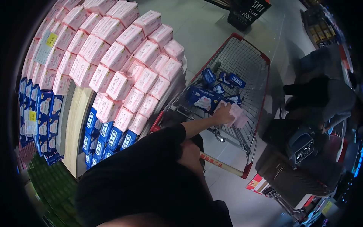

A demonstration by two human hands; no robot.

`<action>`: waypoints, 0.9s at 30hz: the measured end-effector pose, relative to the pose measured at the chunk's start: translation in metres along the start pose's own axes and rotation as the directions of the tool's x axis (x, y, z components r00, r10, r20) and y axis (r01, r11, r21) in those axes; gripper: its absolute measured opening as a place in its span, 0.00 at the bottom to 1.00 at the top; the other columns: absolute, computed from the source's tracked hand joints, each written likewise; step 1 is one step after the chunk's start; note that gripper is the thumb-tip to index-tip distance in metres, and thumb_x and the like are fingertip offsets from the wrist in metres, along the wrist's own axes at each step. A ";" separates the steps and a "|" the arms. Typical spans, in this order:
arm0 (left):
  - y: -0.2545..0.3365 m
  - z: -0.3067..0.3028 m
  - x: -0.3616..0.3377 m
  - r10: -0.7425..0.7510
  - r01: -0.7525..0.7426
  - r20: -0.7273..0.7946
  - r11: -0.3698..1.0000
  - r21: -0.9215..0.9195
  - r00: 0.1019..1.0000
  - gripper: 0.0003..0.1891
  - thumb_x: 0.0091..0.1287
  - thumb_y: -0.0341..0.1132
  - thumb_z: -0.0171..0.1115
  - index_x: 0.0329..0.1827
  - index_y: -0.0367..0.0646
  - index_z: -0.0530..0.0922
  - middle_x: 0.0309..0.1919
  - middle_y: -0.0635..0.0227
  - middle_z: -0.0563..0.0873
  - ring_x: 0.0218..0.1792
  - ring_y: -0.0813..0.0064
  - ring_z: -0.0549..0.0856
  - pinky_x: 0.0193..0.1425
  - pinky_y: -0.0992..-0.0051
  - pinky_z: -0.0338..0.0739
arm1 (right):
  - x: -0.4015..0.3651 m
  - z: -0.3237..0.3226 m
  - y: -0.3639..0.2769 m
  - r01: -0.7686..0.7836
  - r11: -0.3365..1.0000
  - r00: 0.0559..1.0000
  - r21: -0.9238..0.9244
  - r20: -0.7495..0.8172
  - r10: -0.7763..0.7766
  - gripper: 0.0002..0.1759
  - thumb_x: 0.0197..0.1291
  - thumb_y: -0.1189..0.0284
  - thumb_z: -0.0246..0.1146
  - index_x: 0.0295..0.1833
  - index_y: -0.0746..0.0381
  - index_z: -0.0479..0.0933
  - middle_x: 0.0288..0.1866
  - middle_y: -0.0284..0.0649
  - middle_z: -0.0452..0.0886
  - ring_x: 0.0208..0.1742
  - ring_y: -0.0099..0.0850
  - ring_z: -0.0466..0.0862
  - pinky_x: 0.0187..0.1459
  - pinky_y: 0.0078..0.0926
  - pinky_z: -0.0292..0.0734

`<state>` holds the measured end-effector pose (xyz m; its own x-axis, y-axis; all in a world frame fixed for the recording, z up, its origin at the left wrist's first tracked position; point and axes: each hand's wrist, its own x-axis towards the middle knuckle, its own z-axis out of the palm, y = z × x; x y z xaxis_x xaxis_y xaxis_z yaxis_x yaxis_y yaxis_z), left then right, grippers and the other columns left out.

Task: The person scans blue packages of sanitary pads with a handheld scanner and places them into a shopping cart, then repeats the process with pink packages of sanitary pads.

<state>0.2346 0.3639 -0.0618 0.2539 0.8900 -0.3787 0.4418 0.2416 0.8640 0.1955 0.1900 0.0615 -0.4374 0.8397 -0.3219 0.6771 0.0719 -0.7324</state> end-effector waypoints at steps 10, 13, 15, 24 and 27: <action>0.022 -0.216 -0.166 0.344 -0.464 -0.514 0.877 -0.122 0.785 0.14 0.60 0.27 0.72 0.48 0.37 0.80 0.41 0.60 0.83 0.36 0.71 0.88 0.37 0.76 0.84 | 0.000 0.010 -0.011 0.044 0.999 0.997 -0.006 -0.061 -0.045 0.27 0.43 0.64 0.76 0.53 0.55 0.82 0.52 0.38 0.82 0.52 0.44 0.83 0.53 0.41 0.79; -0.008 -0.264 -0.240 0.338 -0.329 -0.797 0.926 0.186 0.501 0.12 0.56 0.27 0.73 0.41 0.38 0.81 0.38 0.59 0.83 0.36 0.67 0.86 0.40 0.72 0.83 | -0.003 0.004 -0.026 0.027 1.000 0.996 0.006 -0.090 -0.026 0.26 0.44 0.66 0.76 0.53 0.59 0.82 0.54 0.40 0.82 0.55 0.45 0.81 0.57 0.41 0.76; -0.036 -0.294 -0.289 0.495 0.011 -0.836 0.859 0.512 0.238 0.14 0.51 0.27 0.76 0.40 0.40 0.82 0.38 0.60 0.83 0.40 0.61 0.84 0.42 0.67 0.79 | -0.003 0.008 -0.030 0.093 0.995 0.990 -0.034 -0.101 -0.096 0.30 0.44 0.67 0.77 0.56 0.60 0.80 0.57 0.42 0.80 0.57 0.46 0.79 0.59 0.40 0.74; -0.129 -0.345 -0.363 0.166 0.410 -0.895 0.844 0.346 0.413 0.37 0.43 0.40 0.82 0.62 0.50 0.80 0.61 0.59 0.77 0.65 0.54 0.72 0.70 0.54 0.67 | -0.001 0.039 -0.039 0.332 0.889 0.919 -0.316 -0.106 -0.380 0.36 0.48 0.72 0.73 0.66 0.65 0.72 0.62 0.47 0.74 0.63 0.48 0.72 0.67 0.40 0.64; -0.141 -0.342 -0.368 0.237 0.276 -0.893 0.893 0.355 0.382 0.34 0.43 0.34 0.81 0.59 0.49 0.82 0.57 0.62 0.79 0.61 0.59 0.78 0.66 0.59 0.73 | -0.001 0.049 -0.074 0.292 0.932 0.923 -0.216 -0.191 -0.334 0.37 0.47 0.72 0.74 0.66 0.66 0.71 0.63 0.48 0.74 0.64 0.49 0.71 0.67 0.42 0.63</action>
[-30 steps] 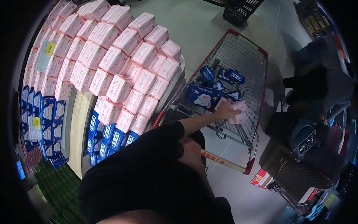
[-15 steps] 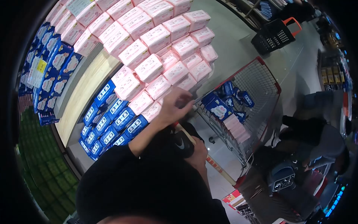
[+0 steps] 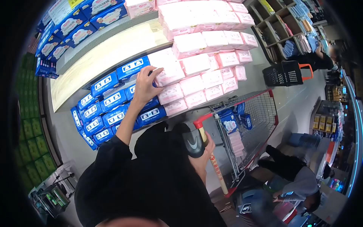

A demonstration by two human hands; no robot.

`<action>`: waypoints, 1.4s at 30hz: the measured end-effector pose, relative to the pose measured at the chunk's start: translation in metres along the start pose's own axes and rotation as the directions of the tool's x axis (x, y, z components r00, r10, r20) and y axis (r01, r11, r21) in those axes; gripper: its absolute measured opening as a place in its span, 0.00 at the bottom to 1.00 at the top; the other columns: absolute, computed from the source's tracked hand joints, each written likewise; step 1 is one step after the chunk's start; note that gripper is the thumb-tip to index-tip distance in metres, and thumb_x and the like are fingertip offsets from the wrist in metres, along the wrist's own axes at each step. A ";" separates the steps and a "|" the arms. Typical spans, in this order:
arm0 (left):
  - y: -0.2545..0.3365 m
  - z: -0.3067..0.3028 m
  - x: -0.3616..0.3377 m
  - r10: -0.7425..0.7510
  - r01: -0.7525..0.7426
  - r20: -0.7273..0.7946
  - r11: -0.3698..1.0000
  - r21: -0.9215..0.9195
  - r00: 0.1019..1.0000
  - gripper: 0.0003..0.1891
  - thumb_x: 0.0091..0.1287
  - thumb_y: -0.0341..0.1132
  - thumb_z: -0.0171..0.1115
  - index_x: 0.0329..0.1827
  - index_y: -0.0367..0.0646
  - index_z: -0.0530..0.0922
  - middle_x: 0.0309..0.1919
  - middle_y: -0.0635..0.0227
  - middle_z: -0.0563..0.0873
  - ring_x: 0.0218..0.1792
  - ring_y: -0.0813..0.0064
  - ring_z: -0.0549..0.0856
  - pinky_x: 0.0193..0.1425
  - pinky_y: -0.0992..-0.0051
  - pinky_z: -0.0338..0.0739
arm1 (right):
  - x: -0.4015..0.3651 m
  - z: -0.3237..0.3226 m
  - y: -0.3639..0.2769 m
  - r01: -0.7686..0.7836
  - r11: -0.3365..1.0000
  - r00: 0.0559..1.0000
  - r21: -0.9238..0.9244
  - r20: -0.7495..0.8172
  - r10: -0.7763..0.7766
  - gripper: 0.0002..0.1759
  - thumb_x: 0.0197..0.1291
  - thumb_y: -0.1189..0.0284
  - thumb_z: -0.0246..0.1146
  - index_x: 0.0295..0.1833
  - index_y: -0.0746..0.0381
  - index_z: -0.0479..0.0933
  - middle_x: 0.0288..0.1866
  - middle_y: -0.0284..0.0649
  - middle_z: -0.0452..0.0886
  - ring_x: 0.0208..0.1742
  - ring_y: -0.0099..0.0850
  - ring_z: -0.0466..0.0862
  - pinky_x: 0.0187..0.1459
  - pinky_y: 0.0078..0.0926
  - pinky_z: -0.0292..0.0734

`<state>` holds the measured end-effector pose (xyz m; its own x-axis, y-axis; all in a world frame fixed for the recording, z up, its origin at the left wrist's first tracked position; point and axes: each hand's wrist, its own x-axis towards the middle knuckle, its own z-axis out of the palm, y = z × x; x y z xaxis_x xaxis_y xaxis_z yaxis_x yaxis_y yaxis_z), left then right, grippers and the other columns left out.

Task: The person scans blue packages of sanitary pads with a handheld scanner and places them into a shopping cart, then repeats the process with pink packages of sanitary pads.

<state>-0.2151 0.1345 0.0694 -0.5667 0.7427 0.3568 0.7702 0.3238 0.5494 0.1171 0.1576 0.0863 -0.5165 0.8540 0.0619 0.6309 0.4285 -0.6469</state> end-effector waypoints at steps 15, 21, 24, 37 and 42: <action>-0.017 -0.160 -0.074 -0.631 0.071 0.349 -0.422 -0.904 0.693 0.27 0.74 0.47 0.53 0.70 0.39 0.71 0.61 0.58 0.83 0.59 0.65 0.84 0.61 0.63 0.81 | 0.009 0.030 -0.020 -0.076 0.960 0.980 0.271 0.198 0.021 0.26 0.43 0.79 0.72 0.52 0.69 0.77 0.47 0.47 0.81 0.53 0.39 0.83 0.55 0.36 0.75; -0.024 -0.130 -0.083 -0.544 -0.011 0.552 -0.719 -0.695 0.632 0.25 0.72 0.51 0.58 0.65 0.46 0.76 0.60 0.57 0.81 0.60 0.55 0.81 0.64 0.57 0.79 | 0.006 0.030 -0.015 -0.296 0.949 0.923 0.110 0.289 0.254 0.28 0.42 0.75 0.76 0.51 0.69 0.75 0.47 0.48 0.80 0.52 0.38 0.83 0.54 0.38 0.75; -0.017 -0.129 -0.073 -0.500 -0.084 0.612 -0.811 -0.579 0.612 0.25 0.70 0.47 0.61 0.66 0.44 0.74 0.60 0.58 0.81 0.61 0.57 0.81 0.65 0.56 0.78 | 0.003 0.037 -0.007 -0.275 0.946 0.950 0.169 0.201 0.240 0.36 0.41 0.73 0.78 0.57 0.71 0.70 0.53 0.51 0.77 0.55 0.39 0.81 0.57 0.38 0.74; 0.010 -0.104 -0.049 -0.384 0.062 -0.285 0.682 -0.729 0.878 0.44 0.44 0.24 0.71 0.69 0.38 0.61 0.59 0.61 0.72 0.62 0.69 0.76 0.66 0.69 0.75 | 0.017 0.039 -0.008 -0.168 0.980 0.954 0.108 0.269 0.134 0.34 0.43 0.73 0.78 0.56 0.70 0.72 0.50 0.49 0.79 0.52 0.41 0.82 0.55 0.38 0.76; 0.002 -0.116 -0.053 -0.414 0.057 0.086 -0.083 -0.995 0.906 0.40 0.53 0.41 0.63 0.70 0.35 0.63 0.60 0.57 0.73 0.63 0.64 0.77 0.69 0.67 0.73 | 0.022 0.039 -0.011 -0.026 0.993 0.959 0.118 0.282 -0.008 0.24 0.50 0.77 0.77 0.53 0.71 0.78 0.45 0.43 0.86 0.45 0.30 0.86 0.50 0.29 0.79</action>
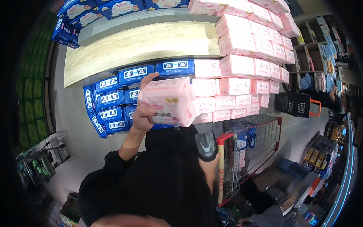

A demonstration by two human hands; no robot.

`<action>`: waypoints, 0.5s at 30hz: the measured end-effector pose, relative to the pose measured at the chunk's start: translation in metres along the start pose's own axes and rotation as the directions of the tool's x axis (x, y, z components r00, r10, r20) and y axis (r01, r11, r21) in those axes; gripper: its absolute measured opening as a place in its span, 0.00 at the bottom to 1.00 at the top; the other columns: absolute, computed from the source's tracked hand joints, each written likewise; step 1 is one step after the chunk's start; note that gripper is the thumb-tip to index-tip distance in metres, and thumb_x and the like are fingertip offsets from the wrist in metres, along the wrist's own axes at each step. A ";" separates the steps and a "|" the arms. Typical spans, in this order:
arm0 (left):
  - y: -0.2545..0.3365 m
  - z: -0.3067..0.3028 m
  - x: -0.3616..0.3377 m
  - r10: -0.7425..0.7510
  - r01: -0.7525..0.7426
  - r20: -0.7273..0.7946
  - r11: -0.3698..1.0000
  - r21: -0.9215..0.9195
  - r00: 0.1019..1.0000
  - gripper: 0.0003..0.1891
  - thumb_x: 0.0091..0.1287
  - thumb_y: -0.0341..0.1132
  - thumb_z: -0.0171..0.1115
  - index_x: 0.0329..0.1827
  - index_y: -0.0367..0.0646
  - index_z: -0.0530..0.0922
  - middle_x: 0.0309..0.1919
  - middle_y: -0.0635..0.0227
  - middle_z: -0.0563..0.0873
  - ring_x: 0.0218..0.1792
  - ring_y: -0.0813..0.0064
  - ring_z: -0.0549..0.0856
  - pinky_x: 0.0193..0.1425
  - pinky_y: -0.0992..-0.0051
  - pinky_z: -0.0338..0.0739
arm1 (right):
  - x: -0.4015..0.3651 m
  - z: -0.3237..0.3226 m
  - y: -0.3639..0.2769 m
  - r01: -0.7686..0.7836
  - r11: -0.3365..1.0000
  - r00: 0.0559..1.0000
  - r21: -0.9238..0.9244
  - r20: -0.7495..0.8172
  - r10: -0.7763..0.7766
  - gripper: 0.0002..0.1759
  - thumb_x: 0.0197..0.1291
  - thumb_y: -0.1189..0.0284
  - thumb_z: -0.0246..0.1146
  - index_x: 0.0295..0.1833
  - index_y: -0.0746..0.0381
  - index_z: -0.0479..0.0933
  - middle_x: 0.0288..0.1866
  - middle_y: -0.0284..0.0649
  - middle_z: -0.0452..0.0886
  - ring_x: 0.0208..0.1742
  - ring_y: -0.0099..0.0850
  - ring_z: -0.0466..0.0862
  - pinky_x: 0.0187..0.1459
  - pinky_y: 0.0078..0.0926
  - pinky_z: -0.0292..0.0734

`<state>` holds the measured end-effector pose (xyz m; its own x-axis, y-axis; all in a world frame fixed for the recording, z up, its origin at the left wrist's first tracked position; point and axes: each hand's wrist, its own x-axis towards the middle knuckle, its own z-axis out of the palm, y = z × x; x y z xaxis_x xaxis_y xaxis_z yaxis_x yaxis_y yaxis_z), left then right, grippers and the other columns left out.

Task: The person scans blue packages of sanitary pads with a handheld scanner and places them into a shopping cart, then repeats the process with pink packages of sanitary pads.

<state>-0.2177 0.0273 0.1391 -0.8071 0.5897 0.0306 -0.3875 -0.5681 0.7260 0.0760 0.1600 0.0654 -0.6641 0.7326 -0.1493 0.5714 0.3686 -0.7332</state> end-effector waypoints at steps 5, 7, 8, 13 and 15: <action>-0.007 -0.015 -0.004 -0.417 0.312 0.092 0.498 -0.809 0.904 0.37 0.66 0.53 0.58 0.71 0.35 0.65 0.57 0.55 0.72 0.54 0.60 0.76 0.62 0.62 0.77 | -0.012 0.007 0.021 -0.076 0.994 0.997 0.076 -0.016 0.078 0.31 0.43 0.76 0.76 0.56 0.68 0.75 0.50 0.48 0.79 0.53 0.43 0.80 0.59 0.40 0.71; -0.002 -0.006 -0.001 -0.392 0.351 0.231 0.268 -0.897 0.891 0.39 0.66 0.54 0.61 0.72 0.34 0.64 0.55 0.51 0.72 0.51 0.59 0.75 0.60 0.62 0.77 | -0.026 0.014 0.041 -0.132 0.987 0.987 0.091 -0.083 0.139 0.35 0.39 0.75 0.75 0.57 0.67 0.73 0.52 0.50 0.75 0.57 0.48 0.76 0.63 0.44 0.67; -0.007 -0.010 -0.003 -0.389 0.341 0.237 0.222 -0.914 0.890 0.41 0.65 0.57 0.62 0.72 0.33 0.65 0.55 0.48 0.73 0.52 0.58 0.76 0.62 0.62 0.77 | -0.031 0.014 0.047 -0.152 0.983 0.983 0.102 -0.084 0.161 0.37 0.39 0.75 0.76 0.59 0.67 0.72 0.54 0.50 0.73 0.59 0.48 0.75 0.64 0.45 0.67; -0.013 -0.013 -0.004 -0.500 0.247 0.036 0.363 -0.899 0.865 0.34 0.69 0.56 0.59 0.68 0.37 0.72 0.59 0.51 0.78 0.58 0.56 0.78 0.65 0.62 0.77 | -0.018 -0.001 0.015 0.023 0.999 1.000 -0.027 0.004 -0.023 0.42 0.41 0.74 0.77 0.63 0.68 0.65 0.57 0.50 0.73 0.60 0.45 0.76 0.64 0.42 0.68; -0.013 -0.014 -0.004 -0.500 0.259 -0.093 0.588 -0.766 0.861 0.34 0.71 0.53 0.60 0.70 0.36 0.67 0.61 0.50 0.75 0.59 0.57 0.77 0.66 0.63 0.76 | -0.018 -0.005 0.006 0.038 0.999 0.998 -0.003 -0.044 -0.038 0.43 0.46 0.73 0.79 0.64 0.71 0.61 0.59 0.50 0.76 0.59 0.40 0.80 0.63 0.37 0.70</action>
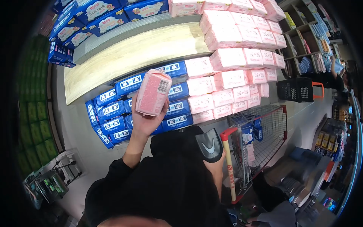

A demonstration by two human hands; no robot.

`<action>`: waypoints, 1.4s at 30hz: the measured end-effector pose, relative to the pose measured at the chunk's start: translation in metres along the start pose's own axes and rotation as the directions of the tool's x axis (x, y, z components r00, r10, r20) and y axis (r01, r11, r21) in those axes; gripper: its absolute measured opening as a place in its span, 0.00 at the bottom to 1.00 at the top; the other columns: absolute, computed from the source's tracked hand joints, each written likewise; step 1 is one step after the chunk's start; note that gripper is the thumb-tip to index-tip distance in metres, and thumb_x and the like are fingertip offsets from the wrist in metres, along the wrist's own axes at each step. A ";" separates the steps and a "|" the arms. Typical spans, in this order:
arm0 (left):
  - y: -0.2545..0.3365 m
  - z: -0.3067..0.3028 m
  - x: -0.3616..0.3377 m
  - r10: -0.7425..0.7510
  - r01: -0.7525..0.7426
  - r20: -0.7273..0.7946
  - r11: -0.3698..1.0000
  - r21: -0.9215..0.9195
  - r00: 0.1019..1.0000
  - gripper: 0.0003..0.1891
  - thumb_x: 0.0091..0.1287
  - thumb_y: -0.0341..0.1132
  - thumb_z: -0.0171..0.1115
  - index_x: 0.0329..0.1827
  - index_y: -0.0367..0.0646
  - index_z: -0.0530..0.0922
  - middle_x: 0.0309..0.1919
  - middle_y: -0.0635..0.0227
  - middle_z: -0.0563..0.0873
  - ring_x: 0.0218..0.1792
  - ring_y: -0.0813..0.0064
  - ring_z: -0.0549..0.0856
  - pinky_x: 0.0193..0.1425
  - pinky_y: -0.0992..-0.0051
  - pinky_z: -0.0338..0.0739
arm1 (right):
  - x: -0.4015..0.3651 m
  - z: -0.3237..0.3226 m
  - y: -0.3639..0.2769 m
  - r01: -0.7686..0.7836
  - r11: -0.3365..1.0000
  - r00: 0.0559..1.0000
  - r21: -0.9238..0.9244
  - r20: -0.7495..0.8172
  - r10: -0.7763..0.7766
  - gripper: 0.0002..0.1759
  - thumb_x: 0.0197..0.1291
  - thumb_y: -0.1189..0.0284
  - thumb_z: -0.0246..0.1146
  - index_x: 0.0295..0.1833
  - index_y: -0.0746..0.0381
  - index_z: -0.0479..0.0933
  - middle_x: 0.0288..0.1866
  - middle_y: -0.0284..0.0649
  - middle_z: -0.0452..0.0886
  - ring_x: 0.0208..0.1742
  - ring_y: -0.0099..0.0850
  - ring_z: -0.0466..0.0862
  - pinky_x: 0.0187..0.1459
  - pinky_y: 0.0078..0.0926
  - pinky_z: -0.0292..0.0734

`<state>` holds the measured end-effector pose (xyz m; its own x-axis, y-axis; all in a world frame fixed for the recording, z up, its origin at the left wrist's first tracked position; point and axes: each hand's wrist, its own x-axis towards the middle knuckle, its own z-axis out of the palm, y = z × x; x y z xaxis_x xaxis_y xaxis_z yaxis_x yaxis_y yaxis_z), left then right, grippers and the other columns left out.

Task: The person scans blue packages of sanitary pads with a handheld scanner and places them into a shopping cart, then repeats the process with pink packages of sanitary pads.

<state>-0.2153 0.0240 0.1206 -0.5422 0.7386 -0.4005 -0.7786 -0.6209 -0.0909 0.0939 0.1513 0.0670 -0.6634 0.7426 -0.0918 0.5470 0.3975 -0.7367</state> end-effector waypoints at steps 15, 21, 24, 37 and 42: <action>-0.039 0.005 -0.015 0.051 0.040 -0.150 0.837 0.546 0.987 0.26 0.76 0.46 0.55 0.71 0.42 0.69 0.64 0.62 0.80 0.62 0.67 0.82 0.64 0.63 0.80 | 0.022 -0.037 -0.098 -0.051 0.988 0.986 0.144 0.165 0.027 0.23 0.31 0.79 0.71 0.40 0.65 0.78 0.36 0.46 0.80 0.45 0.51 0.78 0.52 0.42 0.71; -0.044 -0.007 -0.018 -0.056 0.086 -0.066 0.768 0.634 0.996 0.33 0.71 0.49 0.56 0.74 0.38 0.66 0.65 0.54 0.79 0.63 0.61 0.81 0.67 0.60 0.77 | 0.025 -0.037 -0.099 0.139 0.970 0.990 0.200 -0.004 -0.141 0.16 0.32 0.81 0.69 0.34 0.65 0.78 0.26 0.47 0.78 0.29 0.53 0.78 0.34 0.38 0.74; -0.041 -0.011 -0.026 -0.122 0.025 0.145 0.841 0.540 0.982 0.37 0.68 0.50 0.56 0.75 0.37 0.64 0.68 0.50 0.75 0.64 0.56 0.80 0.68 0.56 0.75 | 0.022 -0.043 -0.093 0.150 0.974 0.989 0.169 -0.025 -0.148 0.17 0.34 0.82 0.70 0.36 0.66 0.79 0.28 0.48 0.80 0.31 0.52 0.81 0.34 0.35 0.76; -0.061 0.015 -0.020 -0.462 0.627 0.610 0.775 -0.074 0.643 0.22 0.74 0.54 0.56 0.60 0.48 0.68 0.40 0.57 0.76 0.35 0.59 0.83 0.38 0.69 0.78 | 0.012 -0.042 -0.079 -0.026 0.976 1.000 0.215 0.007 0.025 0.17 0.34 0.83 0.69 0.37 0.68 0.80 0.32 0.47 0.84 0.36 0.46 0.85 0.43 0.32 0.79; -0.056 0.024 -0.022 -0.226 0.219 -0.178 0.974 -0.055 0.958 0.27 0.72 0.49 0.56 0.66 0.39 0.70 0.50 0.52 0.78 0.46 0.56 0.83 0.54 0.64 0.82 | 0.015 -0.042 -0.079 0.057 0.993 0.998 0.105 -0.010 -0.056 0.17 0.33 0.81 0.70 0.36 0.66 0.80 0.31 0.48 0.83 0.35 0.52 0.83 0.42 0.37 0.78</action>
<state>-0.1670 0.0489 0.1566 -0.2874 0.8010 -0.5251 -0.8599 -0.4572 -0.2269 0.0624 0.1534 0.1527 -0.6879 0.7245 -0.0438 0.4517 0.3802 -0.8071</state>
